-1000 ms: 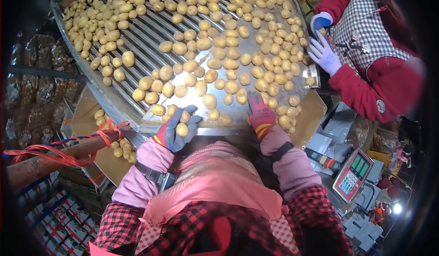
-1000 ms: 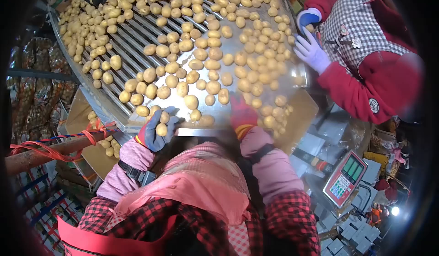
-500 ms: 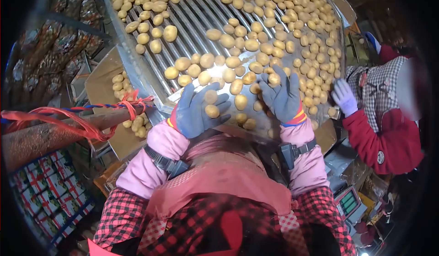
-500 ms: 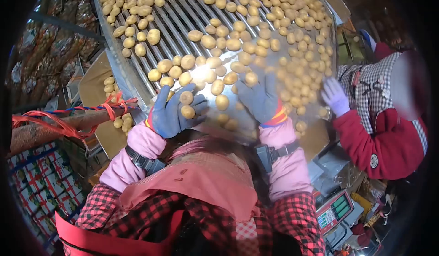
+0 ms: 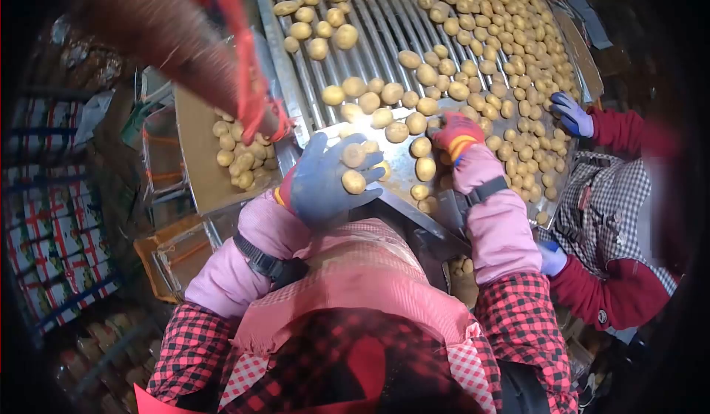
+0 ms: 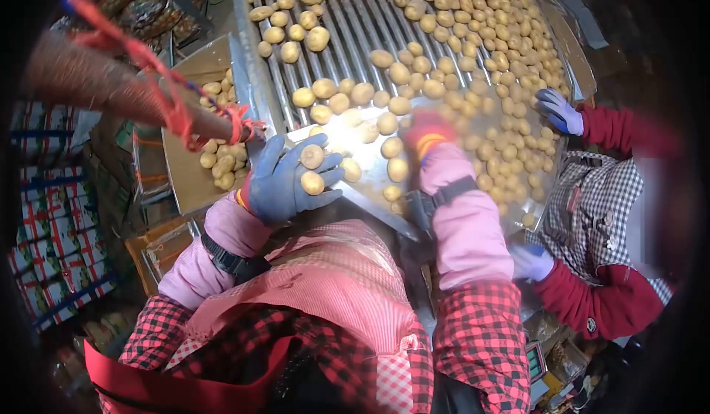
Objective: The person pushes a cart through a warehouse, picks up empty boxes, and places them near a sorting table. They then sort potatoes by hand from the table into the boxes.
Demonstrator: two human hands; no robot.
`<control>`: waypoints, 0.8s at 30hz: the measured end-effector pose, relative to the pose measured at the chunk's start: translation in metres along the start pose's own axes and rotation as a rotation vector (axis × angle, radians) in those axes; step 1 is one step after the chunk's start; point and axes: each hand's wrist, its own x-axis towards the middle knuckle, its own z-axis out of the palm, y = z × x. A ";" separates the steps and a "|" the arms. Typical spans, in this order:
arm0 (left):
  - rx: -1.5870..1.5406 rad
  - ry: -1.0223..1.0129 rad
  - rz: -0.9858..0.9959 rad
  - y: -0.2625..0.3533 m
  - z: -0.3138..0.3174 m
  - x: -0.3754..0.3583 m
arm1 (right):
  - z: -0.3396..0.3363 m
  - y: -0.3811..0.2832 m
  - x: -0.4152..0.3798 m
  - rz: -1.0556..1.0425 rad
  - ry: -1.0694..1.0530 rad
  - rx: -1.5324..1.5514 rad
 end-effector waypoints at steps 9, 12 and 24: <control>-0.010 -0.030 0.064 0.005 -0.015 -0.061 | 0.016 -0.057 -0.124 -0.162 -0.327 2.028; 0.010 -0.021 0.089 0.005 -0.018 -0.084 | 0.011 -0.103 -0.125 -0.131 -0.591 2.171; -0.066 0.030 0.236 -0.006 -0.046 -0.167 | 0.028 -0.187 -0.139 -0.213 -0.926 2.045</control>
